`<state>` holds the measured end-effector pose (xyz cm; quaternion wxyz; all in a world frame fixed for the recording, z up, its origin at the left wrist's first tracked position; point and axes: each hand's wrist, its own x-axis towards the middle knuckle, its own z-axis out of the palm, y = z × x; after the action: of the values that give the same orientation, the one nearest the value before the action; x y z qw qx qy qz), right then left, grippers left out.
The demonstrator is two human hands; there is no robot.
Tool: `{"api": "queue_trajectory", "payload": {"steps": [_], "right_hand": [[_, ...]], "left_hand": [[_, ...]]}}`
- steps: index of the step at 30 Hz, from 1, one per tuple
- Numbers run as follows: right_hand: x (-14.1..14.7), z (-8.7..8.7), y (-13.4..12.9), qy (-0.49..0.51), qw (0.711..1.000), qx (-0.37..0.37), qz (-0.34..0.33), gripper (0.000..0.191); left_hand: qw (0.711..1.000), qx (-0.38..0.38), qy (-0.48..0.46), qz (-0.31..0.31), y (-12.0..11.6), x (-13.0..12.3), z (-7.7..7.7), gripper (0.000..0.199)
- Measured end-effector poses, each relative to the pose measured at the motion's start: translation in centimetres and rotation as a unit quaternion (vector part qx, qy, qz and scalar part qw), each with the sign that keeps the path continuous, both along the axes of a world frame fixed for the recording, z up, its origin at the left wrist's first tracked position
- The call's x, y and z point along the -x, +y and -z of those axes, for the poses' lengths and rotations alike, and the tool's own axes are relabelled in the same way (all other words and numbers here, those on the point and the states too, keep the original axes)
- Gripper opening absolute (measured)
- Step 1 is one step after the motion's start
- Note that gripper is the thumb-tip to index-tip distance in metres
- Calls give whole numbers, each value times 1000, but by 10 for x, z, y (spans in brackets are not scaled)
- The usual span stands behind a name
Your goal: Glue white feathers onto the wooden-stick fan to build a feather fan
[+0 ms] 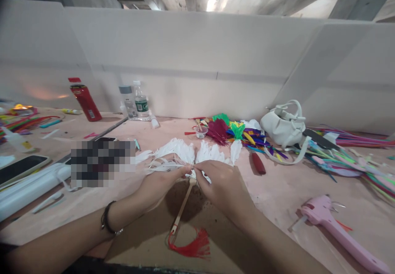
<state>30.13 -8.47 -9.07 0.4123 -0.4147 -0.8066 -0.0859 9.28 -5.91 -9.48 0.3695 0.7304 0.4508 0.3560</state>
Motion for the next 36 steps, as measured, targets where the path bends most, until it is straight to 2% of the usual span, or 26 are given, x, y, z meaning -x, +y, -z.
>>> {"api": "queue_trajectory", "payload": {"steps": [4,8,11,14,17,20,23,25,29,31,34,36], "right_hand": [[1,3,-3,-32,999,26,23,14],[3,7,0,-17,994,88,68,9],[-3,2,9,37,987,147,61,6],[-18,-13,21,60,984,144,89,9],[-41,-27,33,13,974,135,180,18],[-65,-33,42,-65,936,157,308,30],[-81,-31,48,-99,912,169,362,24],[-86,-29,50,-86,914,167,359,12],[-86,-31,50,-48,926,159,338,16],[-82,-33,49,-7,936,158,315,26],[-72,-37,45,57,958,159,230,42],[-59,-38,41,106,963,219,117,37]], "left_hand": [[998,-14,-55,-3,-7,-7,-16,22],[996,-33,-78,0,-21,-16,-34,21],[996,-38,-80,2,-26,-17,-38,16],[995,-68,-67,3,-20,-14,-35,10],[995,-76,-61,-19,-14,-12,-32,6],[997,-25,-57,-47,-12,-13,-32,19],[996,35,-66,-41,-12,-15,-33,23],[992,57,-105,-28,-12,-16,-32,21],[981,85,-177,15,-10,-17,-25,27],[978,81,-191,34,-9,-17,-23,27],[980,68,-184,35,-9,-17,-21,26],[984,54,-166,23,-8,-16,-22,25]]}}
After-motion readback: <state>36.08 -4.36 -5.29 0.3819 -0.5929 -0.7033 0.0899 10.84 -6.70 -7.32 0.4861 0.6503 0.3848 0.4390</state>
